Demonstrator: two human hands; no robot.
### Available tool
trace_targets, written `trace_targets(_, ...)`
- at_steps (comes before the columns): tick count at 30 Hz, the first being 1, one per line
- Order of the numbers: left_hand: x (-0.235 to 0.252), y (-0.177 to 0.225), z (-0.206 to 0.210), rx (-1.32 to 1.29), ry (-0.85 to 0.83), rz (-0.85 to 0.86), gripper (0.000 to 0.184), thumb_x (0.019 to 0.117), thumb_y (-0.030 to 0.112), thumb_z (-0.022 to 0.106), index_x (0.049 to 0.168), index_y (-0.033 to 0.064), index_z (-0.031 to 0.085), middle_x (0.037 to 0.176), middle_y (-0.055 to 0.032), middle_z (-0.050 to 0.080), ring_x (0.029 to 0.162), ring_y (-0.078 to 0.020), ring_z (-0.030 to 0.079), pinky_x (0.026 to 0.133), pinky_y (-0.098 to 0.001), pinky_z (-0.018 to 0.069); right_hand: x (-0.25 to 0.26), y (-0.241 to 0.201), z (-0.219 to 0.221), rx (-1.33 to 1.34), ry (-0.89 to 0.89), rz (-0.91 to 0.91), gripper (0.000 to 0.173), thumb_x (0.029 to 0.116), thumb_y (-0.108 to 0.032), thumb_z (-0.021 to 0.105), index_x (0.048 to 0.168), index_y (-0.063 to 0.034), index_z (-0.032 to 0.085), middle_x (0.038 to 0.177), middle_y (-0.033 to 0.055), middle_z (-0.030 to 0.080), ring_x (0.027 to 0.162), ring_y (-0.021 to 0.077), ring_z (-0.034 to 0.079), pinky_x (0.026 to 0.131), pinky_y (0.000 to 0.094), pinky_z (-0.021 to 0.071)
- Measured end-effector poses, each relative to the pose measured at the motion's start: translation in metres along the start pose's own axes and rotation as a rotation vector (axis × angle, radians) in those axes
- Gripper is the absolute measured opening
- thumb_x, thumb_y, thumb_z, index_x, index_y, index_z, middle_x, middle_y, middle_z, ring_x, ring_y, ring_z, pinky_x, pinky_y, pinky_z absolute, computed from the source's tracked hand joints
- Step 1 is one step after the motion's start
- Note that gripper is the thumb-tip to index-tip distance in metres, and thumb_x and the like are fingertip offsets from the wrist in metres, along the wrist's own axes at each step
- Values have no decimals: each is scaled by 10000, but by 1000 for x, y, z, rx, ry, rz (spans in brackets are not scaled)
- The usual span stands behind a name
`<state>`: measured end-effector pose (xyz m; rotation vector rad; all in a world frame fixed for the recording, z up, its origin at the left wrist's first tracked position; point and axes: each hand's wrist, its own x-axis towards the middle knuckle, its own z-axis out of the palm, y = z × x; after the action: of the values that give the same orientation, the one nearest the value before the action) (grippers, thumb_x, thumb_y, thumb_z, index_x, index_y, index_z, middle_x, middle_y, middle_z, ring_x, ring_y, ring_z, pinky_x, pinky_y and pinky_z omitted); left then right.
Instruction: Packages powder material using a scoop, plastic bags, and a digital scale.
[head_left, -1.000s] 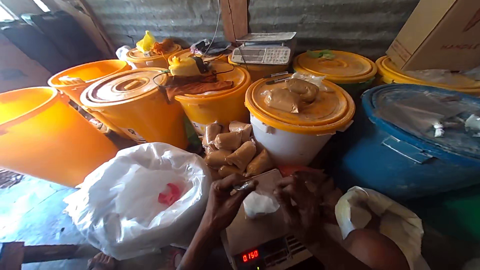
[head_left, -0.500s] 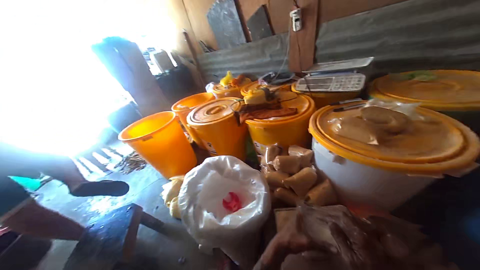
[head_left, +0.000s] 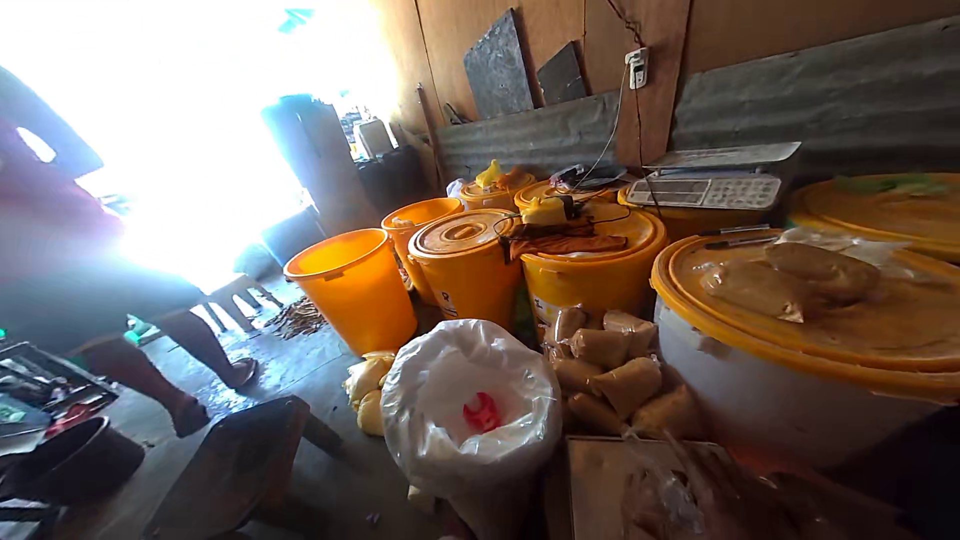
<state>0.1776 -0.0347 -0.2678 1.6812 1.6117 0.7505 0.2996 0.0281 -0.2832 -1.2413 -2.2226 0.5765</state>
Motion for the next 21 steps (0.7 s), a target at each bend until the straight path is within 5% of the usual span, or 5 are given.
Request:
trace_targets(5,24,-34,29,161,115,161,415,895,77,644,1236,-159,634,1306,-315,631,1293,-431,564,1149,-491,395,-2,-8,-3,-82,17,-117,365,995,-252,587,1187,28,722,1299,276,655,1203,522,603,1008,682,420)
trace_targets(9,11,-3,14,210,-49,2,542,965,170,669,1400,-120,524,1452,-268,547,1412,-361,482,1206,-445,337,-12,-15,-3,-109,99,-281,384,980,-237,554,1175,53,712,1270,267,675,1204,510,612,1019,696,400)
trace_targets(11,-4,-37,19,-248,-18,-46,531,996,62,575,1440,-182,415,1451,-322,505,1387,-329,489,1185,-403,368,-12,-1,13,-65,136,-370,330,916,-212,636,1129,15,746,1248,193,703,1215,444,618,1029,670,416)
trace_targets(15,-20,-71,12,-290,-239,-91,389,1068,103,471,1350,-156,539,1329,-297,612,1263,-313,589,1119,-421,430,-13,4,25,-83,141,-466,228,891,-226,658,1017,-90,792,1191,54,742,1195,307,649,1022,603,444)
trace_targets(21,-6,-16,4,-399,-184,-184,332,1020,-2,506,1309,-166,522,1229,-233,623,1095,-140,583,989,-253,450,-7,5,22,27,167,-369,306,976,-380,631,968,-124,797,1134,18,746,1099,230,667,968,513,487)
